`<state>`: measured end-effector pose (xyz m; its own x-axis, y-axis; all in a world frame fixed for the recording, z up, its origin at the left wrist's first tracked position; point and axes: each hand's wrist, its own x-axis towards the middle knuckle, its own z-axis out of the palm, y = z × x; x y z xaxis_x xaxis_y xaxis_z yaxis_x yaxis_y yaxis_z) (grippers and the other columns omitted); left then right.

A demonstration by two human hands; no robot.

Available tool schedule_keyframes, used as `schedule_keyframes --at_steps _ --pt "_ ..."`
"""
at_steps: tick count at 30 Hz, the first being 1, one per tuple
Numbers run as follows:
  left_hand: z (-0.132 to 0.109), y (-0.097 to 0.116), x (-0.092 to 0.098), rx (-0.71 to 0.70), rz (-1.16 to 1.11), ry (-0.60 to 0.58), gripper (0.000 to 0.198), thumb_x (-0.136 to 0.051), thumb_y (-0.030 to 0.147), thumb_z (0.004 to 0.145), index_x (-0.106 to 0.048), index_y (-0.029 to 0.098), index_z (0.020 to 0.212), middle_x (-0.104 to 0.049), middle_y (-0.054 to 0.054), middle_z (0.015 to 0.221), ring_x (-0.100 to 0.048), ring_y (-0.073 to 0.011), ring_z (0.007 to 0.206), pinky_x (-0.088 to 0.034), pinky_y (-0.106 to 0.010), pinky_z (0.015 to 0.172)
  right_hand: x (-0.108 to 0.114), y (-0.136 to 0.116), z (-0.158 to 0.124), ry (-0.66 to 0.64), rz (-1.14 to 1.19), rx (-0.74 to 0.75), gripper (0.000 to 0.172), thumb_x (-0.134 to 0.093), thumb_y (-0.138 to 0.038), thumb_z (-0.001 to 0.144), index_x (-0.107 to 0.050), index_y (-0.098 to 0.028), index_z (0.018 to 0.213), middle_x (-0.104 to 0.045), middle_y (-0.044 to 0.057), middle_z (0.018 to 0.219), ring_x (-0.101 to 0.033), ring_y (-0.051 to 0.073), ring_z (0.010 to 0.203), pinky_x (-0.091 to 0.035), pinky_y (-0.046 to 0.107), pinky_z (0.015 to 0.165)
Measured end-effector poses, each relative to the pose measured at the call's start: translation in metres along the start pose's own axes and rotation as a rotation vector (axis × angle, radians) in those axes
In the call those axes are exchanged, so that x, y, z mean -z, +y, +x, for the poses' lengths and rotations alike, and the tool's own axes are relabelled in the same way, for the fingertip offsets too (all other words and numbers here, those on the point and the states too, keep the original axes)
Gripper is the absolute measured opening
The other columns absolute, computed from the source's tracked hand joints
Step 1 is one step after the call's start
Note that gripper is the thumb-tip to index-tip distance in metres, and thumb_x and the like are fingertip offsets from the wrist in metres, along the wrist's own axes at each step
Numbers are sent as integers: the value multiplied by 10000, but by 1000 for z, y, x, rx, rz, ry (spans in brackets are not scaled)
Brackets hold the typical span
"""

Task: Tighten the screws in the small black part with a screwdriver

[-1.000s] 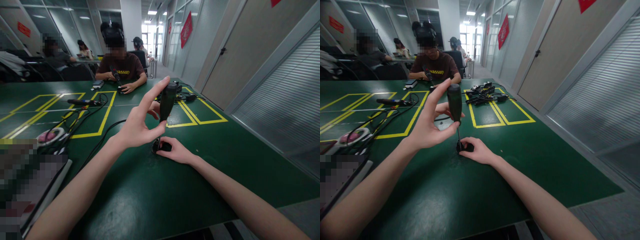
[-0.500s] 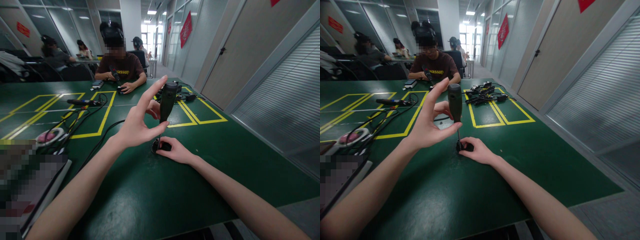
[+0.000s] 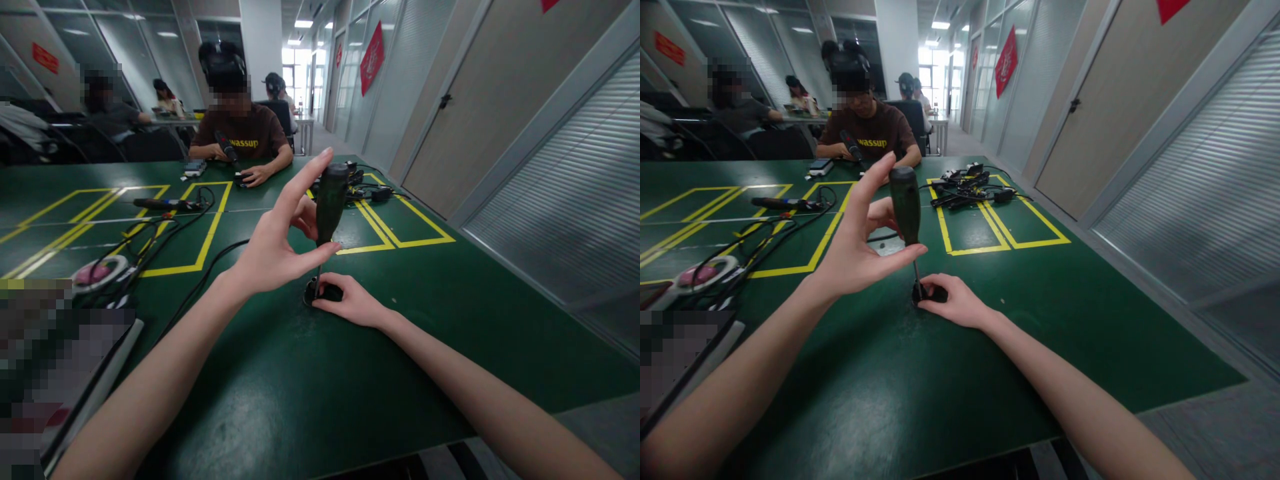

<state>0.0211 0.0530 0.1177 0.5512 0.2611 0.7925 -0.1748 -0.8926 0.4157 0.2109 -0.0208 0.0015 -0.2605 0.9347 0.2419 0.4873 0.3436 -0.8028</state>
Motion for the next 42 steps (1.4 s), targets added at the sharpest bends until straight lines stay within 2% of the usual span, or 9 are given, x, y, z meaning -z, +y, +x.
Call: schedule_keyframes --at_steps 7,13,17,24,30,38,42 --pt "2 5 2 20 -41 -35 953 -793 293 872 -231 407 1634 -505 -82 1582 -731 -236 1041 -639 -336 786 0 0 0 -7 -4 3 183 -745 -291 855 -697 -188 999 -726 45 926 -666 203 860 -526 357 852" --pt "3 9 2 37 -83 -63 934 -766 287 863 -243 407 1627 -506 -82 1564 -742 -284 1059 -654 -390 799 0 -2 1 -11 -4 2 167 -743 -292 858 -687 -183 971 -721 47 931 -663 199 858 -522 350 840" --pt "2 8 2 47 -102 -62 919 -752 281 869 -247 399 1628 -565 -78 1501 -730 -304 1094 -657 -415 816 1 -4 1 -12 0 0 169 -739 -291 855 -682 -180 970 -717 48 929 -663 203 858 -519 349 836" --pt "4 11 3 38 -81 -59 925 -730 200 859 -261 390 1633 -581 -69 1499 -740 -230 979 -633 -341 766 1 -4 1 -12 7 0 172 -739 -288 856 -683 -187 984 -726 46 944 -664 198 859 -523 345 836" --pt "3 11 1 58 -50 -31 934 -734 194 836 -275 371 1630 -512 -96 1571 -740 -196 936 -603 -287 707 0 -2 2 -11 13 12 174 -742 -276 848 -686 -185 985 -732 45 948 -664 197 855 -521 344 835" --pt "2 10 2 70 -7 -37 954 -717 200 828 -242 386 1634 -492 -102 1589 -752 -210 949 -584 -271 640 -1 -1 1 -6 10 8 175 -745 -284 849 -687 -185 981 -728 46 942 -665 199 856 -522 350 839" --pt "2 12 3 120 -21 -23 934 -735 203 822 -284 390 1619 -518 -90 1564 -761 -241 981 -579 -272 631 1 -2 0 -11 12 9 179 -741 -287 852 -688 -187 990 -734 48 959 -668 197 856 -525 348 836"
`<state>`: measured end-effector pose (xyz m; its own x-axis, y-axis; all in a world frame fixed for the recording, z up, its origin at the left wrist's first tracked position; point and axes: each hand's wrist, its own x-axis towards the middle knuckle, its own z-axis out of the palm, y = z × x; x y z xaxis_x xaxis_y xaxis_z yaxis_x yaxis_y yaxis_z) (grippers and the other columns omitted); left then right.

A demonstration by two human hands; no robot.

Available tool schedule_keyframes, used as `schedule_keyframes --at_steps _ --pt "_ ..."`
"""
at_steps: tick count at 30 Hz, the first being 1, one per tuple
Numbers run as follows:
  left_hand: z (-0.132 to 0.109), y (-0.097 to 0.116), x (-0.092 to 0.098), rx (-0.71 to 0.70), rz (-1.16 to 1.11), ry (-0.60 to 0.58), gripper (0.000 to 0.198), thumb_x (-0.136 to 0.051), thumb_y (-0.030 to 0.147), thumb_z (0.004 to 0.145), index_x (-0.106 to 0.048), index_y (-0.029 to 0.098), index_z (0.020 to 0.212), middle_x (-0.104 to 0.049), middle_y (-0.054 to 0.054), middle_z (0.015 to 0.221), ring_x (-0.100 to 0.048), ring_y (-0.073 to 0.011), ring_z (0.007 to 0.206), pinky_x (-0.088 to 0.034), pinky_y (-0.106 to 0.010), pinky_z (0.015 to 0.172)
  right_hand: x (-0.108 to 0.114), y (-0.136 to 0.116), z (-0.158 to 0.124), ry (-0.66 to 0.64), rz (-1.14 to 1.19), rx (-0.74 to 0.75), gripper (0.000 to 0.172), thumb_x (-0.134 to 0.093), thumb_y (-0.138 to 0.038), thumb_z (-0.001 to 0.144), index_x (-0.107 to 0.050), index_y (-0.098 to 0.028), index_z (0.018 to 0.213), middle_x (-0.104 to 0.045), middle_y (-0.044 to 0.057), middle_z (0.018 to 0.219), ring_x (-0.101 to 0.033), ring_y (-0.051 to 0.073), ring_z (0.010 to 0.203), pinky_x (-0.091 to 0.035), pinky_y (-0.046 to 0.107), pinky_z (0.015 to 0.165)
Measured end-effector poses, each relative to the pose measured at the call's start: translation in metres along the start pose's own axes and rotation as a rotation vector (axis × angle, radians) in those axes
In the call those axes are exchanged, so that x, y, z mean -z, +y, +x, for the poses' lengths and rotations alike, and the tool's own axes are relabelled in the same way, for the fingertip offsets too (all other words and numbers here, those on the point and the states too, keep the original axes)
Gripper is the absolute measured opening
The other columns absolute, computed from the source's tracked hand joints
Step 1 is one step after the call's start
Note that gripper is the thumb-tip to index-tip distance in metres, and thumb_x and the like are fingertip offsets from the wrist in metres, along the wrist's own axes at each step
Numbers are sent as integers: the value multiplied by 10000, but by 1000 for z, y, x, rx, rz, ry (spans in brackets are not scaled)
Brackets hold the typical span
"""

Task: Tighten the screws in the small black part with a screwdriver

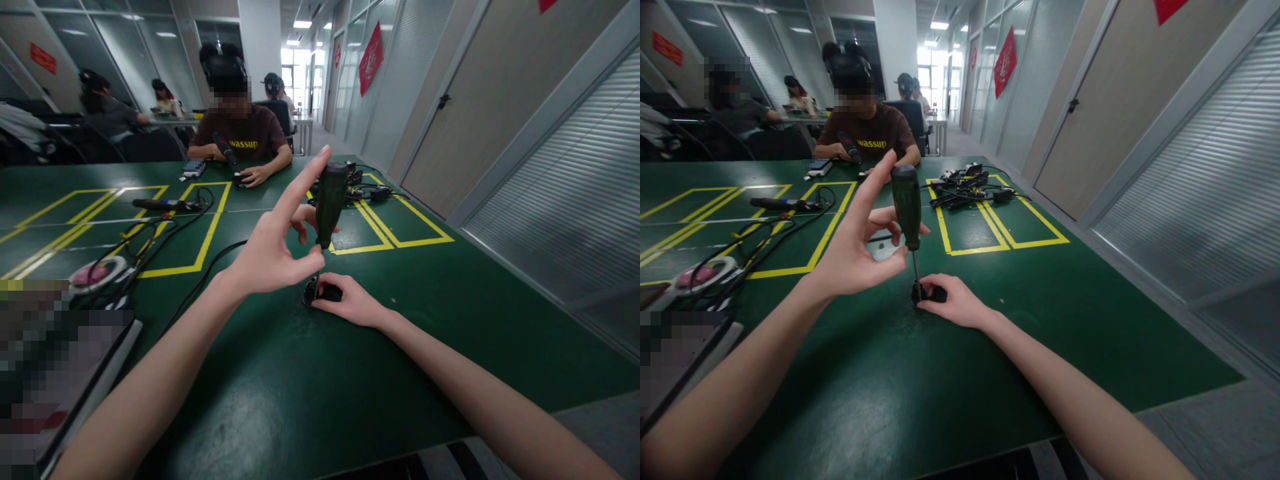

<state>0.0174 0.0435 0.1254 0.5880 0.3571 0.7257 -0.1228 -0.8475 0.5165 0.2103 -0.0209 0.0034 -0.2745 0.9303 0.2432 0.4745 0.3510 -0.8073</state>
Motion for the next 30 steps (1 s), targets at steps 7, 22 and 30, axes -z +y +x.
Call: schedule_keyframes --at_steps 7,22,30 --pt "0 2 0 16 14 -6 936 -737 194 810 -287 399 1605 -504 -89 1566 -758 -261 988 -577 -270 613 -1 1 0 6 -3 3 173 -744 -286 850 -686 -181 976 -726 47 938 -661 195 852 -517 344 836" --pt "-1 -6 -1 -12 -6 -8 984 -788 267 823 -236 405 1626 -677 -66 1271 -740 -261 976 -598 -311 662 0 0 0 2 -13 -5 177 -744 -281 851 -695 -189 993 -724 41 930 -657 192 843 -529 351 839" --pt "-1 -3 -1 10 -4 -10 930 -786 318 835 -268 396 1603 -680 -51 1193 -729 -310 1058 -600 -320 680 0 0 0 1 0 -9 187 -739 -288 853 -695 -183 1001 -728 45 937 -656 195 850 -533 356 840"
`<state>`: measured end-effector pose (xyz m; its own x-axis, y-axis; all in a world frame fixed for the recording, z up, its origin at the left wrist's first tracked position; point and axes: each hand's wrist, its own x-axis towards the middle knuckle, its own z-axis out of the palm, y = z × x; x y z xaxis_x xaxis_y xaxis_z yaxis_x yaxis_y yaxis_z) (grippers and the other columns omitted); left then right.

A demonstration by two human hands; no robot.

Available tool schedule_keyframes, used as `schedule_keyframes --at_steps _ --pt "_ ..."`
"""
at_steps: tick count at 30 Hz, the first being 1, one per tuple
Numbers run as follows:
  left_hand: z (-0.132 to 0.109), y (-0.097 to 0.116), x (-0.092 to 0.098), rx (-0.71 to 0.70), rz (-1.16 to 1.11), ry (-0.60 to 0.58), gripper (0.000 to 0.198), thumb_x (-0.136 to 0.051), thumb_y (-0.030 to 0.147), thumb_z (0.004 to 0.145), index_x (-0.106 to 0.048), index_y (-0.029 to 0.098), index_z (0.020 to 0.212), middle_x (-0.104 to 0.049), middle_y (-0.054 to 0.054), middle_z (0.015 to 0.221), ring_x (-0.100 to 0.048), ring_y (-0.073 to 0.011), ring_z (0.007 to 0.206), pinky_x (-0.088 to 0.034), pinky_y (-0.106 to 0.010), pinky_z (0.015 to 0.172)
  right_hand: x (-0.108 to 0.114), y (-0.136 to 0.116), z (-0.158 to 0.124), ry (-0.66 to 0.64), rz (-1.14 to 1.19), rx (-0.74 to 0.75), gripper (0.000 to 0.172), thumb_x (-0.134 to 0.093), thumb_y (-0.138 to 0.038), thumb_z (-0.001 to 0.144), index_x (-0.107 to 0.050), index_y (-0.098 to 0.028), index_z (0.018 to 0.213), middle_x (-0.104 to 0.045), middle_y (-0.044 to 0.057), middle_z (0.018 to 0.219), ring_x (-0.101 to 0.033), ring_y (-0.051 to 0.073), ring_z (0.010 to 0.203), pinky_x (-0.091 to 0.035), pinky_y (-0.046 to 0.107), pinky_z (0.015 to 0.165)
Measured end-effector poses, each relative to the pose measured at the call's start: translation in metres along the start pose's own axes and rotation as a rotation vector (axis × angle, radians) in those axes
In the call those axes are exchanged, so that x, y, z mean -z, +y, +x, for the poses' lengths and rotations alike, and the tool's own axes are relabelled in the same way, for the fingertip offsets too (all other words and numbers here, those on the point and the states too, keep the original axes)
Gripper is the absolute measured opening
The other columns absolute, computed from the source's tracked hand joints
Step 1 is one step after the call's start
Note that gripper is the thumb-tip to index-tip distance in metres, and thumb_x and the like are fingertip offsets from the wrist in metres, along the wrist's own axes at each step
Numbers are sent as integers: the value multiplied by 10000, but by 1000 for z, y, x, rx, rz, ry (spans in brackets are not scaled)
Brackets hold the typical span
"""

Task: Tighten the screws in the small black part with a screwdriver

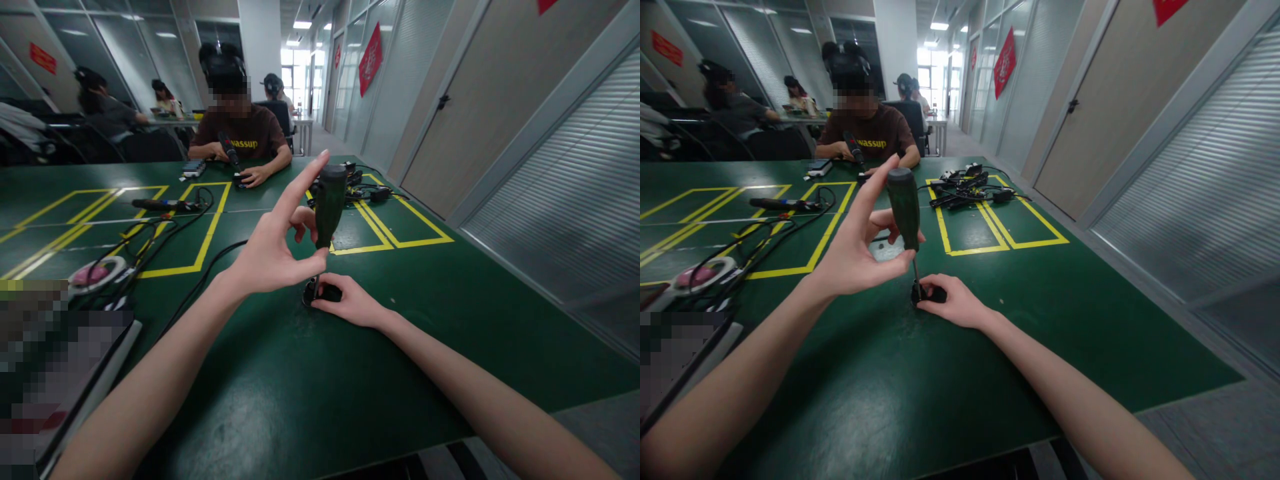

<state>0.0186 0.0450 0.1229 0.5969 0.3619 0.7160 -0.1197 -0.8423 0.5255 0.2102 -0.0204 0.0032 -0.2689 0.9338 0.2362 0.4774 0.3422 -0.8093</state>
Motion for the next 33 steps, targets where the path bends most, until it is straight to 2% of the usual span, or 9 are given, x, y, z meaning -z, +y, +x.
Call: schedule_keyframes --at_steps 8,11,14,17,20,22,26,29,33 --pt "-1 2 0 75 -24 14 911 -805 308 822 -318 374 1589 -699 -43 1124 -724 -220 852 -588 -312 669 0 -2 0 2 10 -4 179 -737 -291 853 -697 -185 991 -728 46 936 -659 203 856 -528 363 849" --pt "0 3 0 98 -29 11 898 -824 294 808 -360 332 1575 -697 -58 1131 -699 -183 803 -585 -298 683 0 -3 -1 0 20 -3 185 -735 -291 853 -700 -184 1000 -727 45 931 -659 206 863 -526 361 845" --pt "0 4 -1 121 -6 5 829 -830 295 800 -431 273 1526 -706 -52 1044 -675 -164 767 -577 -281 677 0 -2 -1 2 30 -1 190 -733 -296 855 -700 -178 1001 -723 47 925 -656 207 864 -523 361 841" --pt "1 6 -1 126 42 -1 661 -830 302 797 -563 208 1394 -694 -31 938 -651 -152 744 -558 -267 675 -1 -1 -1 4 36 0 188 -733 -292 853 -698 -175 996 -722 47 926 -656 207 861 -522 364 838" --pt "2 8 1 103 109 -41 358 -805 316 827 -697 159 1130 -683 -30 869 -630 -148 739 -527 -259 671 -1 -2 0 4 41 0 192 -735 -283 850 -700 -179 1007 -728 47 939 -661 208 870 -524 366 845" --pt "3 9 2 84 153 -66 222 -789 334 849 -722 151 955 -681 -35 833 -616 -148 723 -503 -259 656 -1 -2 0 4 43 -3 190 -737 -282 850 -702 -184 1009 -731 46 946 -666 209 876 -527 367 850" --pt "3 8 3 92 179 -84 239 -786 366 856 -699 149 806 -658 -20 746 -572 -130 644 -450 -250 606 -1 -2 0 2 47 -9 196 -743 -287 850 -700 -182 1009 -734 50 952 -669 209 877 -535 368 852" --pt "2 8 1 148 129 -93 271 -788 389 851 -677 148 801 -607 13 659 -517 -107 572 -409 -236 557 -1 -1 0 5 47 -9 204 -743 -292 848 -698 -178 1012 -735 52 950 -668 210 877 -538 373 852" --pt "1 7 -4 199 68 -89 324 -801 427 832 -632 154 789 -597 17 665 -489 -96 552 -386 -225 523 -1 0 0 7 45 -12 196 -741 -301 850 -701 -185 1002 -735 49 932 -670 215 876 -541 376 843"
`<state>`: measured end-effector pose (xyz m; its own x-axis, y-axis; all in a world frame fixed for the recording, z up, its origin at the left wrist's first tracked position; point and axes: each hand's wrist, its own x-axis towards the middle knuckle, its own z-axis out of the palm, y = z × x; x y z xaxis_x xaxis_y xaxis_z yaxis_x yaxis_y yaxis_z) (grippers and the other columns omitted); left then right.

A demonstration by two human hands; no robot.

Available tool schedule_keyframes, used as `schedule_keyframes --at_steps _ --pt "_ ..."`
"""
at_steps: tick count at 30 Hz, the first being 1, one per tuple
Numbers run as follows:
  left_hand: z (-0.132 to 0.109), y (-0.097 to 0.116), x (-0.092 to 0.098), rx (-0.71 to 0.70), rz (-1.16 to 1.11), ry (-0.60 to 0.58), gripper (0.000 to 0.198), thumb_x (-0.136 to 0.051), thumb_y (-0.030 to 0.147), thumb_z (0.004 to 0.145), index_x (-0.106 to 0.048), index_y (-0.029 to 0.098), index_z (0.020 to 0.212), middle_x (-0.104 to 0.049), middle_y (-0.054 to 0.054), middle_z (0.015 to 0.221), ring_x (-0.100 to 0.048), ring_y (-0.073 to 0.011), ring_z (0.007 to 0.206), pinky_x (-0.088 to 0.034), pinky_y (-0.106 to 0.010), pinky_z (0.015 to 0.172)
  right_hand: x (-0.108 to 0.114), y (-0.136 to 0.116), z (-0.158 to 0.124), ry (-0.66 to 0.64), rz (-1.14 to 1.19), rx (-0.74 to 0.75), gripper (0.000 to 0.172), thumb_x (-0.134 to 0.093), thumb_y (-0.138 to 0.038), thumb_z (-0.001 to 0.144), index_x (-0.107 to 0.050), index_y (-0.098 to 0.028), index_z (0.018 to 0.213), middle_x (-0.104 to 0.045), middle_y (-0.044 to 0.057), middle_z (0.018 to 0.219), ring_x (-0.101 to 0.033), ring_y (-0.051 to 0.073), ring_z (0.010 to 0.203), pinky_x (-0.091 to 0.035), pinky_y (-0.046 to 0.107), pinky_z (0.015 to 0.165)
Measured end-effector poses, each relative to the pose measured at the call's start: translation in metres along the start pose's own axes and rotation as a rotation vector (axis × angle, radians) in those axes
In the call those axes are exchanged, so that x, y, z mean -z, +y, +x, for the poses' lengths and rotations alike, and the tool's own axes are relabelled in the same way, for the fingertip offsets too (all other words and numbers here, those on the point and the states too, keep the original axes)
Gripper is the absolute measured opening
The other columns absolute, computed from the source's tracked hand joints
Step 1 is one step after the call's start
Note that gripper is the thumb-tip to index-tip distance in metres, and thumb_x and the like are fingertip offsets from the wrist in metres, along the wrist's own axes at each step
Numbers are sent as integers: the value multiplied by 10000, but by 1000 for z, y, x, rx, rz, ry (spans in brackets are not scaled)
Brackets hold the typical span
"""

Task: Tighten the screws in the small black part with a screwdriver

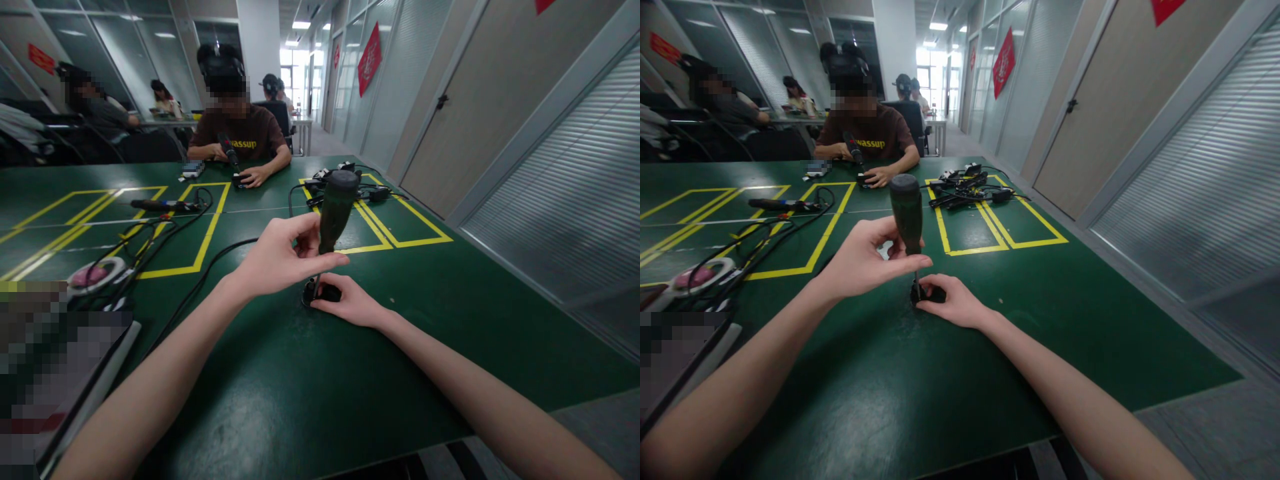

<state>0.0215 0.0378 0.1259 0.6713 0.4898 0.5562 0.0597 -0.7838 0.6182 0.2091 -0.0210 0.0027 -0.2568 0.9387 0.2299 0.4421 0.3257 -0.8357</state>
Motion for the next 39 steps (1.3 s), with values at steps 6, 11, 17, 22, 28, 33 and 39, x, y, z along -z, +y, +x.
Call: schedule_keyframes --at_steps 6,11,17,22,28,33,39 --pt "0 -1 -6 2 -7 35 337 -816 438 819 -619 164 826 -564 30 683 -455 -86 551 -357 -221 505 0 -1 0 0 -3 -1 185 -740 -288 845 -697 -185 993 -735 47 940 -668 209 871 -538 369 845" --pt "-1 -3 -9 46 -59 84 243 -785 350 860 -678 159 965 -672 -19 800 -528 -105 603 -427 -231 533 0 -2 0 -1 -24 -4 180 -745 -282 848 -701 -188 995 -731 42 928 -666 207 872 -532 371 855" --pt "0 2 -8 134 -267 14 300 -764 296 877 -676 154 1126 -746 -43 881 -638 -120 639 -520 -227 550 1 -3 1 -4 -35 -3 195 -747 -282 846 -701 -189 1011 -742 47 953 -671 209 870 -535 371 849" --pt "1 2 -3 196 -402 -57 309 -812 293 826 -689 139 1063 -742 -43 860 -634 -106 601 -538 -212 517 1 -4 0 -9 -35 -2 195 -745 -284 846 -700 -189 1010 -743 51 954 -675 212 870 -536 369 843" --pt "3 1 8 189 -423 -156 319 -779 162 797 -690 127 1102 -758 -67 921 -674 -120 656 -593 -232 600 1 -2 0 -3 -48 3 197 -742 -286 846 -691 -184 1007 -738 53 962 -672 212 873 -530 371 847" --pt "3 0 14 169 -405 -213 312 -708 115 824 -715 132 1136 -767 -104 1038 -711 -137 667 -619 -273 635 1 -1 0 -5 -62 6 190 -749 -290 852 -690 -183 998 -735 50 955 -671 205 866 -525 358 847" --pt "4 -1 15 195 -408 -233 269 -694 137 863 -716 113 1130 -764 -106 1022 -723 -142 676 -635 -284 663 2 -2 0 -3 -63 12 203 -752 -285 849 -690 -179 1010 -742 60 976 -677 211 876 -531 364 852"
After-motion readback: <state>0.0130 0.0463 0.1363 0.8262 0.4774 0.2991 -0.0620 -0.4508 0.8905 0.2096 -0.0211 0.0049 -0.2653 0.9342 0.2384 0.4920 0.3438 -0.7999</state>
